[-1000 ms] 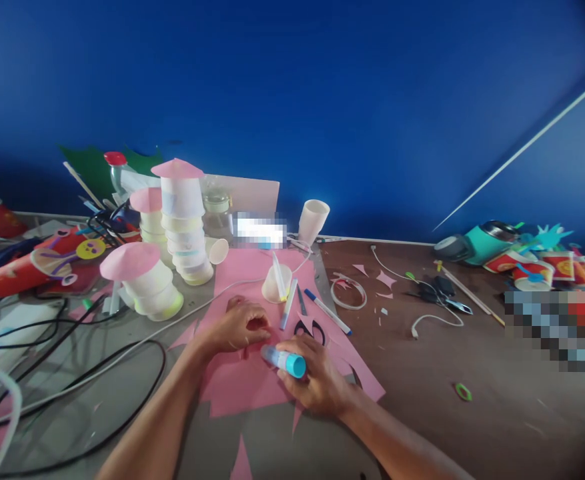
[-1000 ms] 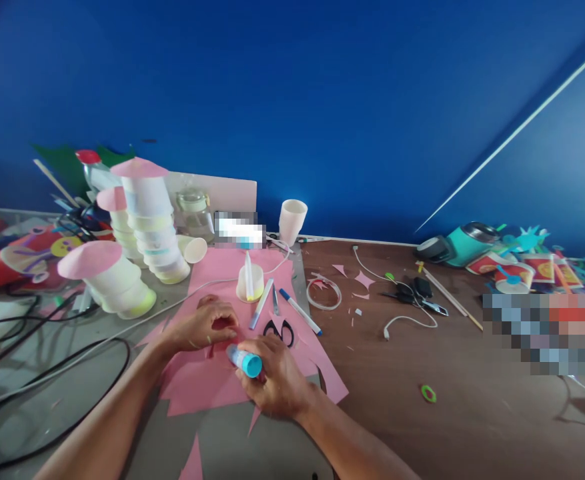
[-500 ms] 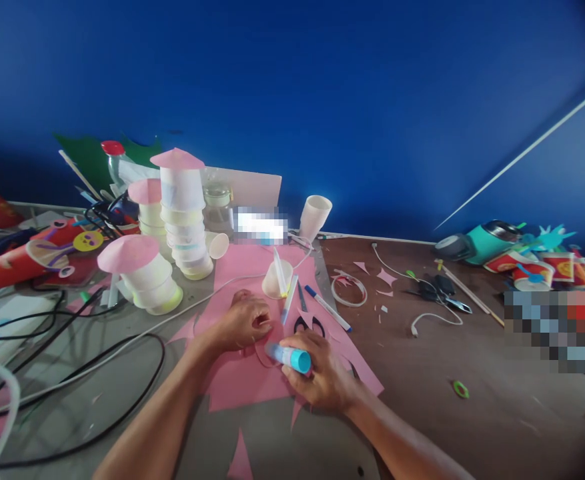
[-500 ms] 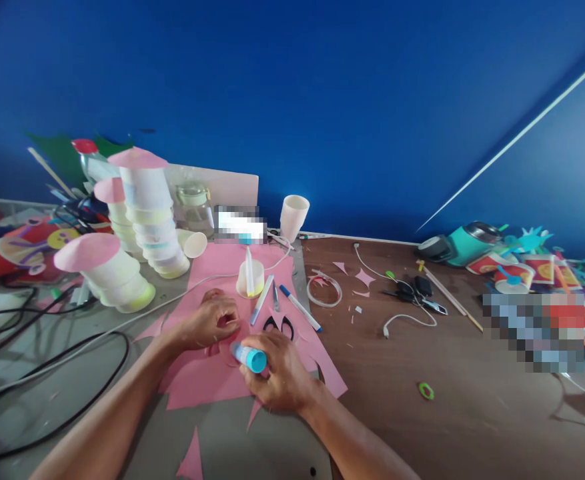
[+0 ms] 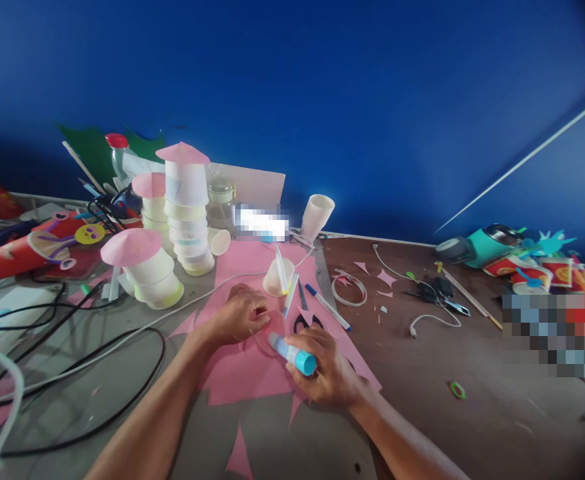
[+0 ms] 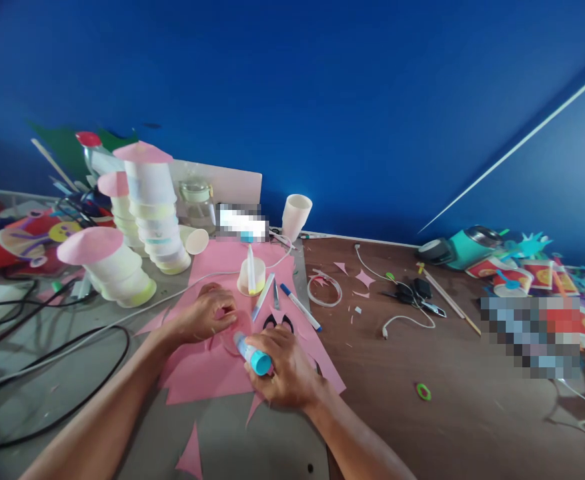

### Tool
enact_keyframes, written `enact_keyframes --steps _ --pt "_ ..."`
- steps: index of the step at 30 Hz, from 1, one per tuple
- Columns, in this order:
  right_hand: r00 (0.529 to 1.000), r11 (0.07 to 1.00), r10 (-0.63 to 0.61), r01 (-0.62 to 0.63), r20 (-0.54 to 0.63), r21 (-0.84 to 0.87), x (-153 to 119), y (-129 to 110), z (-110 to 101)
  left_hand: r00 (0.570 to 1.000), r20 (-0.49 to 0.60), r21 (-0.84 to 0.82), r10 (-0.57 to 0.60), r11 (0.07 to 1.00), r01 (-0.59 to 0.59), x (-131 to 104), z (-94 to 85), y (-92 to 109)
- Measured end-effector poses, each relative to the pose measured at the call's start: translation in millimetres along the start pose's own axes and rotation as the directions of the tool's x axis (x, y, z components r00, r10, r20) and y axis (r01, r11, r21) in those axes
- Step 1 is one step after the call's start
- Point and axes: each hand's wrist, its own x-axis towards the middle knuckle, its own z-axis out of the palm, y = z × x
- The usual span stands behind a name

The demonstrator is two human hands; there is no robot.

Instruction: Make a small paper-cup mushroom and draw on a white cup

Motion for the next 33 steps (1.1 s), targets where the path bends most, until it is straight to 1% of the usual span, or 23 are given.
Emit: enact_keyframes --steps 2,5,8,10,14,23,27,33 --pt "1.0 1.0 0.014 -0.013 0.023 -0.006 0 2 3 0.998 0.045 -0.015 -0.047 0.999 0.048 0 -0.1 2" --pt "1.0 1.0 0.006 -0.006 0.025 0.008 -1 2 6 0.983 0.123 -0.039 -0.134 0.989 0.14 0 -0.3 6" --pt "0.999 1.0 0.013 -0.013 0.036 0.006 -1 1 6 0.974 0.165 -0.058 -0.156 0.984 0.168 2 -0.4 9" --pt "0.999 1.0 0.012 -0.012 0.041 0.001 -1 1 5 0.967 0.2 -0.045 -0.158 0.984 0.17 3 -0.5 11" --pt "0.998 1.0 0.012 -0.011 0.066 -0.009 -1 1 3 0.953 0.248 0.036 -0.174 0.985 0.17 4 -0.5 15" --pt "0.994 0.999 0.03 -0.027 0.105 -0.029 -3 -1 2 0.946 0.267 0.121 -0.183 0.98 0.156 5 -1.6 22" --pt "0.993 0.999 0.024 -0.019 0.113 -0.042 -3 -1 1 0.941 0.296 0.123 -0.164 0.983 0.132 4 -3.1 23" --pt "0.993 0.998 0.019 -0.011 0.116 -0.065 -5 -1 1 0.939 0.297 0.13 -0.172 0.982 0.138 4 -1.7 24"
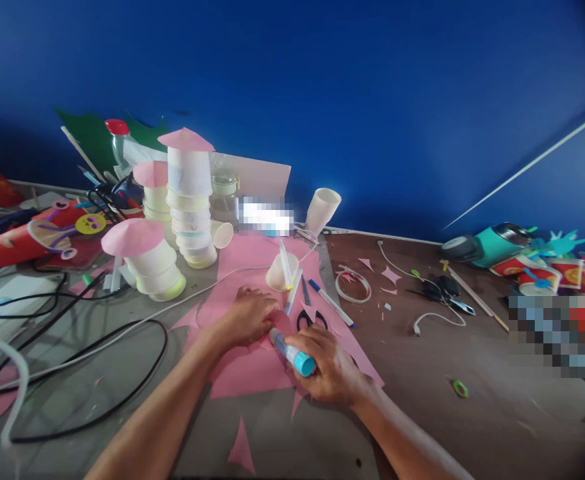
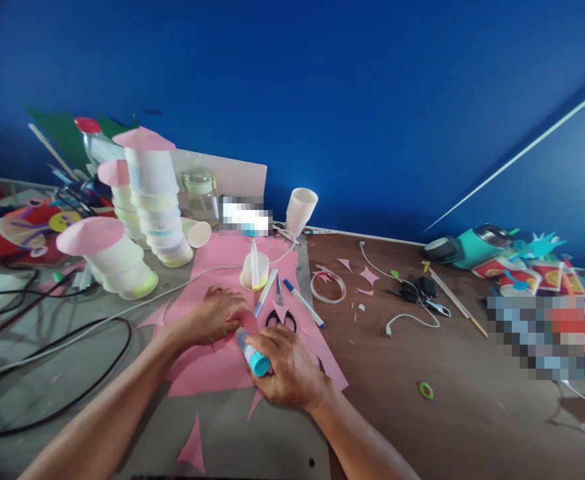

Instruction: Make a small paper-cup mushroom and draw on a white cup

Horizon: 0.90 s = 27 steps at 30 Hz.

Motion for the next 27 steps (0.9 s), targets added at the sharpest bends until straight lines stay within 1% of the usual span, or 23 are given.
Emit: enact_keyframes --steps 10,18,20,23,27 --pt "1.0 1.0 -0.008 0.008 0.015 -0.02 0 -1 -5 1.0 -0.017 -0.018 0.014 1.0 -0.015 0 0.8 1" --pt "1.0 0.999 -0.012 0.013 0.025 -0.03 1 -3 -9 1.0 -0.003 -0.028 0.017 0.999 -0.017 -1 -1.7 3" --pt "1.0 1.0 0.002 -0.002 -0.003 -0.014 1 -3 -12 1.0 0.004 -0.018 0.017 1.0 -0.017 0 -1.8 3" --pt "0.997 0.998 0.03 -0.025 -0.067 0.061 3 -2 -20 1.0 0.024 -0.005 0.015 1.0 -0.015 2 -1.4 4" --pt "0.982 0.987 0.115 -0.096 -0.151 0.131 5 1 -25 0.999 0.036 0.01 0.011 1.0 -0.012 3 -1.8 5"
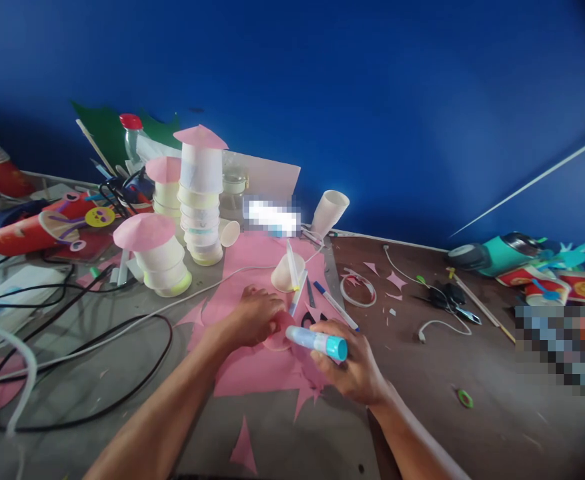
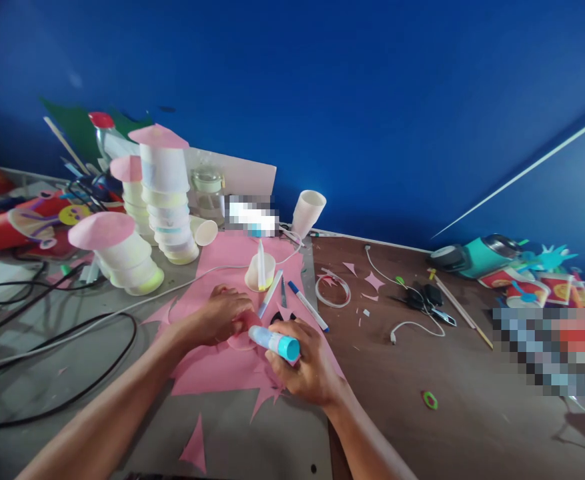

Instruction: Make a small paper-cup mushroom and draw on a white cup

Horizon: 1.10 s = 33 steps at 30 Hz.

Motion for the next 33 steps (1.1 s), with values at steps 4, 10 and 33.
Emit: enact_keyframes --steps 4,10,33 --pt "0.999 1.0 0.03 -0.03 0.019 0.006 -2 4 11 1.0 -0.022 -0.015 -0.001 1.0 0.001 -2 -1.4 1" --pt "0.997 0.997 -0.006 0.012 0.077 -0.072 -2 5 24 1.0 -0.02 -0.013 0.01 1.0 -0.011 -4 -3.0 1" --pt "0.992 0.996 0.088 -0.086 0.085 -0.019 4 0 6 1.0 0.018 -0.044 -0.018 0.999 0.019 -5 -11.7 8"
